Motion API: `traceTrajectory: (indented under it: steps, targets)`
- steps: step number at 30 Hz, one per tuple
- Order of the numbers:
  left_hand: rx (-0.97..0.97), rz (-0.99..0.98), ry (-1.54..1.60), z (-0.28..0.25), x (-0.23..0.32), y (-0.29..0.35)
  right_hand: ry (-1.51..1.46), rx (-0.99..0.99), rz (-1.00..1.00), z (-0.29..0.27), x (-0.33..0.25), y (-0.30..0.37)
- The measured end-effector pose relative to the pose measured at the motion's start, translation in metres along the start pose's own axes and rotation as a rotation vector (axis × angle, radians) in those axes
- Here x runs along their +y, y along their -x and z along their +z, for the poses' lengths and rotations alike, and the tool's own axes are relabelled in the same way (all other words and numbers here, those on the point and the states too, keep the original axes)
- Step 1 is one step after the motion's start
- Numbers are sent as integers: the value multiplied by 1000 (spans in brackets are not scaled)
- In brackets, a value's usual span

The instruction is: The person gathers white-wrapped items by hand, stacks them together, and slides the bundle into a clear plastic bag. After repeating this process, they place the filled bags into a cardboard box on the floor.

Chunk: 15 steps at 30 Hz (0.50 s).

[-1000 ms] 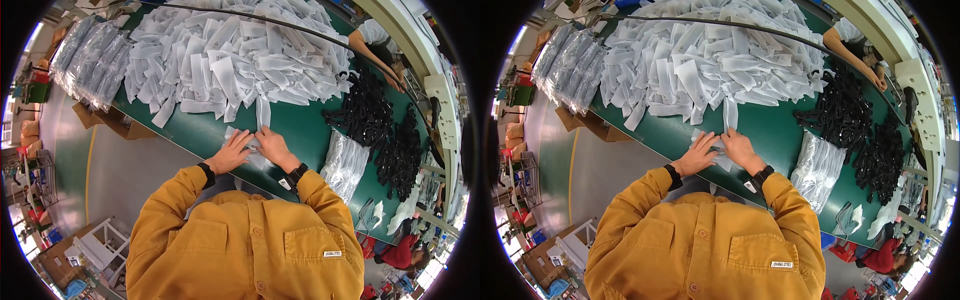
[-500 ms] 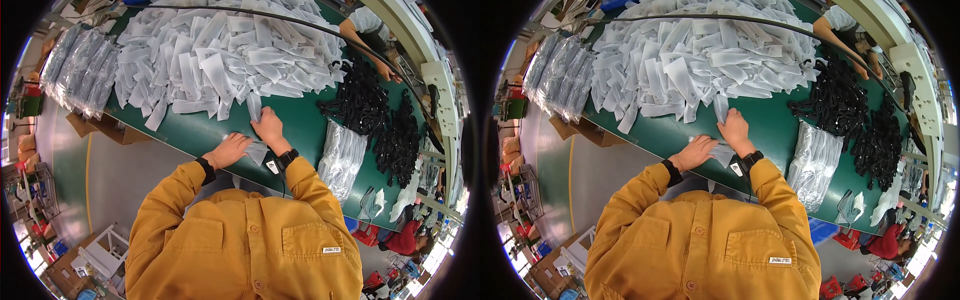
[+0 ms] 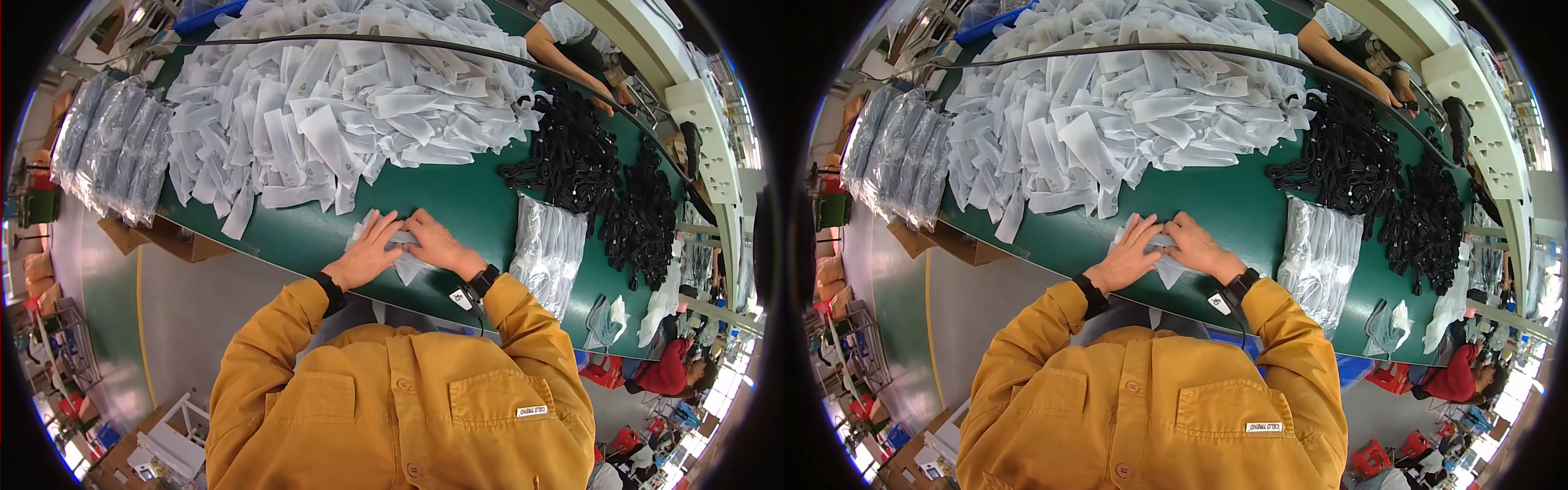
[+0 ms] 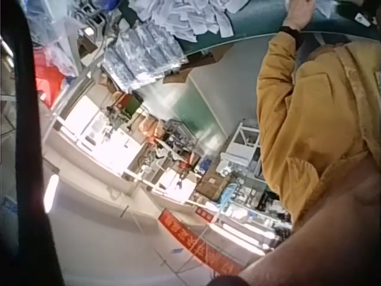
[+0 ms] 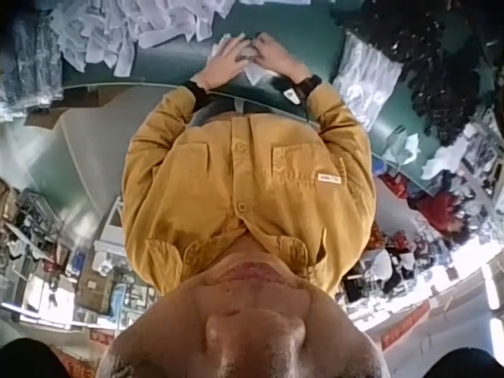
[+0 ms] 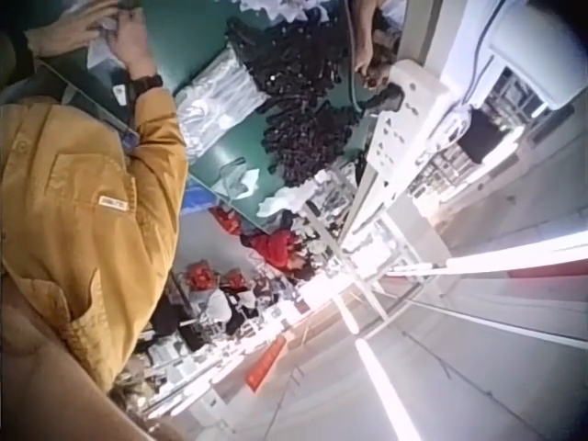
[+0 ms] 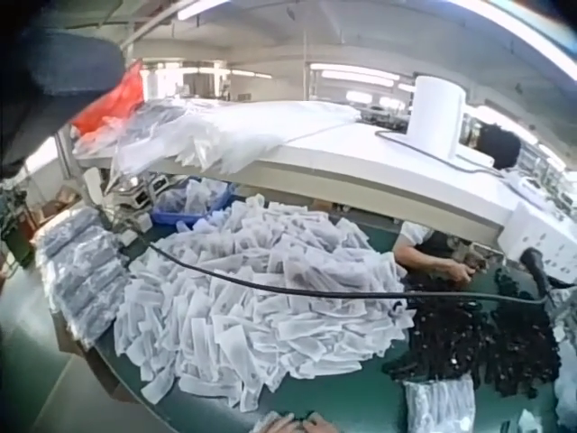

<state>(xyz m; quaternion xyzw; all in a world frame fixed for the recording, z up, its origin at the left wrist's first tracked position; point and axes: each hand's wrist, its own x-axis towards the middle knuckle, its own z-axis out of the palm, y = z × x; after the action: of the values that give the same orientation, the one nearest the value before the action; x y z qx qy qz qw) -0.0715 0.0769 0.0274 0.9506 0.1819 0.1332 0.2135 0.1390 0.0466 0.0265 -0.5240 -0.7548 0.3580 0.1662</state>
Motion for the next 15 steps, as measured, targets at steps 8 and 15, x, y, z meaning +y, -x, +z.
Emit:
traceTrajectory:
  steps: [8,15]
  targets:
    - [3,-1,51,2,-5,1,-159,304,-53,38,11,-5]
    - [-41,-65,221,26,-8,5,665,870,102,-62,40,-50]
